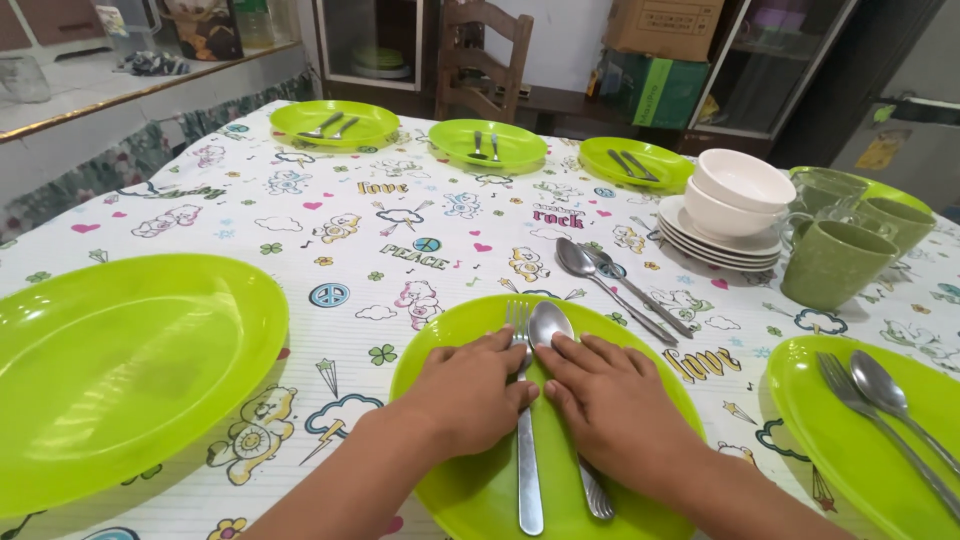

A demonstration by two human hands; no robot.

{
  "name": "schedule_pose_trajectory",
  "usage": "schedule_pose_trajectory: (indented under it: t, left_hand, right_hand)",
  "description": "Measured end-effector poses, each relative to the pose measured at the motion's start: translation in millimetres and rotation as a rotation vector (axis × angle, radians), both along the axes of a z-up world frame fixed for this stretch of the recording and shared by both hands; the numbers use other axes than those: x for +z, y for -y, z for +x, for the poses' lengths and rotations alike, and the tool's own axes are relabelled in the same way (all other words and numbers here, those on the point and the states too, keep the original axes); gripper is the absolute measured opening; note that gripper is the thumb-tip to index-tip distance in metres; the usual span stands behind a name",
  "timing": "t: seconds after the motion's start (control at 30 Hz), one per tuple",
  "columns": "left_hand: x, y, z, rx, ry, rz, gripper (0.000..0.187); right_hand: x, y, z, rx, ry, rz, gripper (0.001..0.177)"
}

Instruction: Setting a dining table with plates, spoons, forks, mugs, and bowls.

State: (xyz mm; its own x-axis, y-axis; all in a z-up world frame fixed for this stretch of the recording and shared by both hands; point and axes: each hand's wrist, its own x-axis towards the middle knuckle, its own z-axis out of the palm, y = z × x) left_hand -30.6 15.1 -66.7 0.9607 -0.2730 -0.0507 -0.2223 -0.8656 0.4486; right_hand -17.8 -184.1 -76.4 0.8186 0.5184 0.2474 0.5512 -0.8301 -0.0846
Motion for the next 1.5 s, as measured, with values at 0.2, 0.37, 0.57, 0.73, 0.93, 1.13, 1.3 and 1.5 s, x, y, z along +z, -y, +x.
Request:
schedule_pose_trajectory:
  t: [0.2, 0.37, 0.57, 0.73, 0.93, 1.13, 1.3, 1.5]
  left_hand:
    - [-7, 5, 4, -0.023, 0.031, 0.000, 0.055]
    - [-9, 3, 5, -0.025, 0.036, -0.008, 0.056]
    - [-6, 3, 3, -0.027, 0.004, -0.012, 0.056]
    - [-7, 2, 3, -0.033, -0.002, 0.005, 0.057]
    - [16, 5, -6, 0.001, 0.012, -0.065, 0.049]
    - [26, 15, -2, 0.201, 0.346, -0.488, 0.035]
    - [41, 25, 1, 0.196, 0.426, -0.571, 0.032]
    - [43, 27, 4, 0.195, 0.452, -0.578, 0.030]
  right_hand:
    - [1, -3, -6, -0.031, 0.003, 0.003, 0.053]
    - [3, -5, -11, -0.070, -0.014, 0.047, 0.052]
    - [2, -4, -10, -0.034, 0.019, 0.063, 0.051]
    - [5, -6, -11, -0.048, 0.002, 0.056, 0.051]
    - [15, 1, -4, -0.047, 0.040, 0.179, 0.045]
    - [42, 30, 28, -0.051, 0.221, 0.398, 0.033]
    - [53, 44, 68, -0.478, -0.242, 0.424, 0.035]
    - [28, 66, 121, -0.239, 0.008, 0.250, 0.036]
